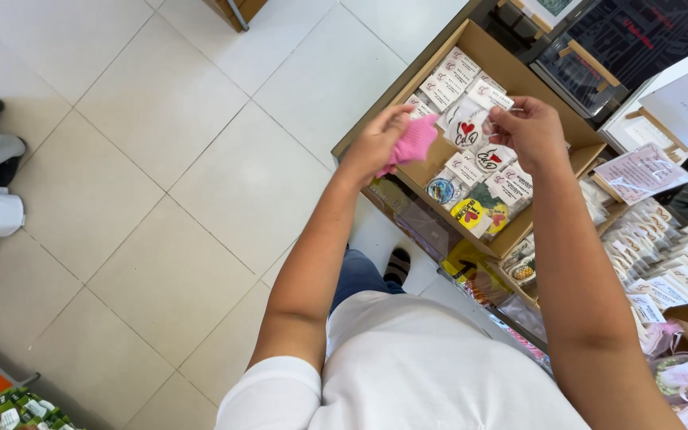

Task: Wiping small packaged products with a cloth in a retail display tray.

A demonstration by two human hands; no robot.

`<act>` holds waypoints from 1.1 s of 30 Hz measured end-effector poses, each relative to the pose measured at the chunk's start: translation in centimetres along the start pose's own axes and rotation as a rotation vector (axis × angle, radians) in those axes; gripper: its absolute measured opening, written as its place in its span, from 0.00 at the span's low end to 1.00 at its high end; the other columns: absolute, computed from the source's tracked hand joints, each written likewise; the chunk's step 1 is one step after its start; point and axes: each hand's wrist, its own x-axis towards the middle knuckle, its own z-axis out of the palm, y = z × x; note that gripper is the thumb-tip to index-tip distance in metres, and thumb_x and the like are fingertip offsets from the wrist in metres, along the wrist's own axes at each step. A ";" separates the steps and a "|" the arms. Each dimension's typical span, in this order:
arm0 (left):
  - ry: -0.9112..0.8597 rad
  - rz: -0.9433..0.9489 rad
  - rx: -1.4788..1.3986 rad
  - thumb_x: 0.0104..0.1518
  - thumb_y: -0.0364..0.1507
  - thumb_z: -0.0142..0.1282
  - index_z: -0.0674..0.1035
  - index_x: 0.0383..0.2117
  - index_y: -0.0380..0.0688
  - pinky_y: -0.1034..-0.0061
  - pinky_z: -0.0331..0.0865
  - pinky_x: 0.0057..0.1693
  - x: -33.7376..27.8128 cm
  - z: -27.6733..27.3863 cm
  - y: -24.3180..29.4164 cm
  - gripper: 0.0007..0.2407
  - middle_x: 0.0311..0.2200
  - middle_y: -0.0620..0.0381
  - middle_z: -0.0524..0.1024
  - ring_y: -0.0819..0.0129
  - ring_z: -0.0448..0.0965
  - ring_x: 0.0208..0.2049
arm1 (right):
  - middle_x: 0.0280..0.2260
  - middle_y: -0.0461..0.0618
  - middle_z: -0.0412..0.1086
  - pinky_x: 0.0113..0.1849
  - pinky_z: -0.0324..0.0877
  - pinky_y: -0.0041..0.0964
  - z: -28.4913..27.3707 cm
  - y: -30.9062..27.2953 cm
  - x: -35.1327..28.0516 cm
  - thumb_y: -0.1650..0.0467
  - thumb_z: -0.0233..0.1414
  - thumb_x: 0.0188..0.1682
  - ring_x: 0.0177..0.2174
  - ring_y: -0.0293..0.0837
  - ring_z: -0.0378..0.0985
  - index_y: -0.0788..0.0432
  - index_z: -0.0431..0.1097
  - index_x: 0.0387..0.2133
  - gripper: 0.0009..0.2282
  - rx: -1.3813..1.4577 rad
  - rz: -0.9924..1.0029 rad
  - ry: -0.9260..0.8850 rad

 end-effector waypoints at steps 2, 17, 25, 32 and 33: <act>0.038 0.058 -0.180 0.68 0.38 0.43 0.74 0.58 0.46 0.84 0.67 0.21 -0.1 -1.4 -0.9 0.17 0.31 0.57 0.79 0.80 0.71 0.17 | 0.34 0.53 0.75 0.32 0.77 0.31 0.2 1.0 0.3 0.74 0.57 0.55 0.32 0.40 0.81 0.67 0.65 0.50 0.13 0.014 0.030 0.026; 0.045 0.123 -0.348 0.69 0.39 0.46 0.78 0.55 0.44 0.85 0.68 0.24 -2.2 -3.2 2.5 0.16 0.33 0.61 0.78 0.83 0.72 0.21 | 0.36 0.58 0.74 0.30 0.83 0.36 3.7 2.9 3.0 0.79 0.51 0.53 0.29 0.44 0.82 0.66 0.60 0.54 0.16 -0.141 0.123 0.162; -0.012 0.119 -0.344 0.69 0.40 0.45 0.78 0.54 0.45 0.85 0.69 0.25 -2.4 -2.4 2.1 0.16 0.31 0.61 0.79 0.82 0.76 0.23 | 0.43 0.62 0.69 0.31 0.84 0.36 3.9 2.0 2.0 0.79 0.52 0.54 0.29 0.44 0.82 0.67 0.62 0.53 0.14 -0.246 0.041 0.204; -0.019 0.125 -0.330 0.69 0.40 0.46 0.79 0.54 0.46 0.85 0.70 0.26 -3.5 -1.7 2.0 0.16 0.33 0.60 0.79 0.83 0.74 0.23 | 0.50 0.56 0.71 0.29 0.82 0.34 4.4 0.4 0.1 0.77 0.53 0.53 0.30 0.41 0.82 0.65 0.68 0.50 0.12 -0.375 -0.060 0.235; -0.024 0.130 -0.335 0.70 0.40 0.45 0.78 0.53 0.46 0.85 0.71 0.26 -3.7 -1.6 2.1 0.16 0.34 0.60 0.79 0.83 0.75 0.24 | 0.50 0.55 0.71 0.30 0.82 0.34 4.3 0.7 0.2 0.78 0.53 0.52 0.31 0.40 0.81 0.65 0.69 0.49 0.11 -0.399 -0.127 0.246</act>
